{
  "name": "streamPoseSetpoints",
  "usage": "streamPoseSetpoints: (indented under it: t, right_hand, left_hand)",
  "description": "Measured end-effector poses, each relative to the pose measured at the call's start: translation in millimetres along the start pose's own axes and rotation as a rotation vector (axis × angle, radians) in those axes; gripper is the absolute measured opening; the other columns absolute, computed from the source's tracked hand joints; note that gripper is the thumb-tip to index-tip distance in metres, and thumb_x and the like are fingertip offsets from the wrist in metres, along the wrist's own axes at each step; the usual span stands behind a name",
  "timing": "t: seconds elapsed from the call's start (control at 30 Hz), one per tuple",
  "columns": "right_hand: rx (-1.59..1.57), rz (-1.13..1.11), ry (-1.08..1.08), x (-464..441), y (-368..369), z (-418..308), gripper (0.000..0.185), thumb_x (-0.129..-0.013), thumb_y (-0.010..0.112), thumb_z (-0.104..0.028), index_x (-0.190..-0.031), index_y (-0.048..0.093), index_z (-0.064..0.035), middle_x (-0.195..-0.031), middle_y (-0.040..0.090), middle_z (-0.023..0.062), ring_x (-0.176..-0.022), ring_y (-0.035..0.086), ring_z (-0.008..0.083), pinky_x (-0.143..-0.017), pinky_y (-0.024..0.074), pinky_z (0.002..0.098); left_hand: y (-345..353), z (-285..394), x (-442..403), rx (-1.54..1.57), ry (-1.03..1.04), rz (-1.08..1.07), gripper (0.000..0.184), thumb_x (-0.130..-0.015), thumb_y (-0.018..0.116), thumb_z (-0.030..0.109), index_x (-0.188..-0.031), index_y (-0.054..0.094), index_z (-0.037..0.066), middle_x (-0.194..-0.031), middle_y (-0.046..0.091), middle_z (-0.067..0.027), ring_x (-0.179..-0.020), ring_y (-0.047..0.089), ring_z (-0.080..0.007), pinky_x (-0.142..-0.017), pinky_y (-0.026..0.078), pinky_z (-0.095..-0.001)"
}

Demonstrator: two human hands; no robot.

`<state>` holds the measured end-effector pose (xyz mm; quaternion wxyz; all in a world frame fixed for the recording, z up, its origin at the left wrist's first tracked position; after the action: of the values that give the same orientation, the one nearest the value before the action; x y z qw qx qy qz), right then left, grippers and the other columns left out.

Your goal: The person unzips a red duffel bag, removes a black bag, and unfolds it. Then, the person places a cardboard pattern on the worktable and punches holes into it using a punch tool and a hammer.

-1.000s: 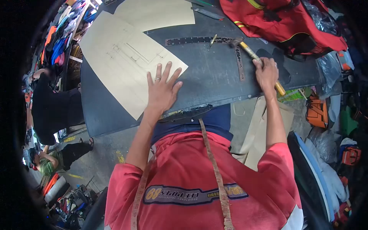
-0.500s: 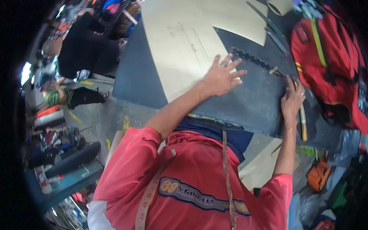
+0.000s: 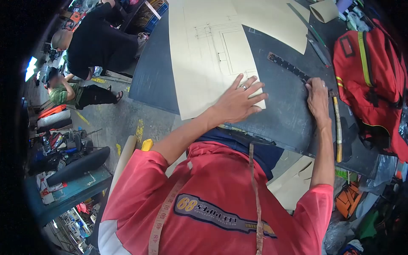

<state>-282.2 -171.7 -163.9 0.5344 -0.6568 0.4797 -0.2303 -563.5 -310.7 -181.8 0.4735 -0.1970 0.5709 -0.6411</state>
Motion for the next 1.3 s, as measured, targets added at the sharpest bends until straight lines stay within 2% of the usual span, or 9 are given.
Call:
streamPoseSetpoints:
  t: [0.3,0.43,0.47,0.57,0.73,0.9,1.03,1.2,1.3]
  right_hand:
    - [0.026,0.163,-0.102,-6,18,-3,0.012,-0.099,0.056,-0.008,-0.105,0.062,0.0006,-0.102,0.063,0.0204,-0.099,0.06,0.0407,-0.087,0.047,0.0492]
    - [-0.083,0.149,-0.02,9,8,-43,0.018,-0.095,0.055,-0.008,-0.105,0.067,0.0013,-0.108,0.067,0.0205,-0.103,0.063,0.0405,-0.091,0.0503,0.0482]
    - [-0.195,0.186,-0.247,18,20,-50,0.016,-0.094,0.057,-0.006,-0.104,0.068,0.0003,-0.11,0.067,0.0181,-0.105,0.064,0.0387,-0.091,0.0508,0.0463]
    - [-0.419,-0.122,-0.188,40,2,-123,0.012,-0.095,0.064,-0.007,-0.106,0.066,-0.0012,-0.103,0.063,0.0165,-0.1,0.063,0.0371,-0.088,0.0515,0.0424]
    - [-0.576,-0.15,-0.071,57,-12,-159,0.017,-0.097,0.066,-0.012,-0.108,0.06,-0.0002,-0.103,0.063,0.0158,-0.099,0.064,0.0379,-0.084,0.0508,0.0442]
    - [-0.697,-0.127,-0.008,67,-8,-150,0.019,-0.092,0.072,-0.008,-0.106,0.062,-0.0014,-0.097,0.066,0.0157,-0.091,0.067,0.0336,-0.081,0.0526,0.0421]
    - [-0.637,-0.156,0.179,70,-32,-132,0.024,-0.085,0.08,-0.01,-0.106,0.069,-0.0036,-0.104,0.071,0.0091,-0.098,0.069,0.021,-0.09,0.054,0.0361]
    - [0.177,0.258,0.214,95,-47,16,0.043,-0.093,0.076,-0.028,-0.126,0.065,-0.0029,-0.128,0.064,0.0203,-0.12,0.06,0.0394,-0.105,0.0464,0.0459]
    - [0.485,0.104,0.608,116,-38,85,0.063,-0.099,0.06,-0.056,-0.146,0.055,-0.0149,-0.144,0.053,0.021,-0.13,0.053,0.0448,-0.106,0.0451,0.0531]
  left_hand:
    - [-27,13,74,0.098,0.027,-0.078,0.051,-0.103,0.054,0.047,-0.144,0.059,0.018,-0.154,0.047,-0.0077,-0.15,0.036,-0.033,-0.125,0.019,-0.0599]
    - [-48,23,62,0.19,-0.089,-0.217,0.052,-0.095,0.069,0.029,-0.144,0.058,0.013,-0.153,0.047,-0.0143,-0.144,0.041,-0.037,-0.121,0.03,-0.058]
    - [-50,24,57,0.258,-0.097,-0.14,0.052,-0.095,0.069,0.024,-0.144,0.056,0.012,-0.151,0.047,-0.0161,-0.143,0.042,-0.0384,-0.12,0.03,-0.0579]
    - [-50,35,31,0.34,-0.154,0.014,0.054,-0.092,0.069,0.01,-0.144,0.053,0.007,-0.15,0.045,-0.0202,-0.141,0.043,-0.0414,-0.118,0.035,-0.0556]
    - [-44,45,13,0.366,-0.236,0.059,0.048,-0.096,0.063,0.006,-0.142,0.048,0.008,-0.101,0.067,-0.0189,-0.089,0.063,-0.0416,-0.08,0.049,-0.0488]
    - [-36,49,10,0.487,-0.2,0.065,0.044,-0.096,0.063,0.006,-0.139,0.052,0.01,-0.094,0.069,-0.0185,-0.087,0.067,-0.0403,-0.076,0.052,-0.0513]
    - [-30,48,27,0.493,-0.212,0.141,0.04,-0.091,0.057,-0.004,-0.13,0.061,0.004,-0.099,0.071,-0.0188,-0.092,0.07,-0.0364,-0.078,0.055,-0.0477]
    - [-36,18,64,0.615,-0.377,0.227,0.036,-0.092,0.05,-0.01,-0.125,0.063,-0.003,-0.1,0.069,-0.0142,-0.085,0.068,-0.0238,-0.077,0.058,-0.0339]
    - [-44,-1,90,0.996,-0.756,0.271,0.024,-0.102,0.05,-0.001,-0.123,0.063,-0.003,-0.097,0.068,-0.0107,-0.087,0.067,-0.0169,-0.078,0.057,-0.0314]
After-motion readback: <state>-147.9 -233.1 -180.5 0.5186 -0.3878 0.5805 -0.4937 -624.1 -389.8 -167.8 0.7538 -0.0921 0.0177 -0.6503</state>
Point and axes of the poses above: each hand's wrist, its own x-axis away from the middle knuckle, its own y-axis out of the palm, z = x × y, the point moved 3 cm from there along -x, towards the middle knuckle
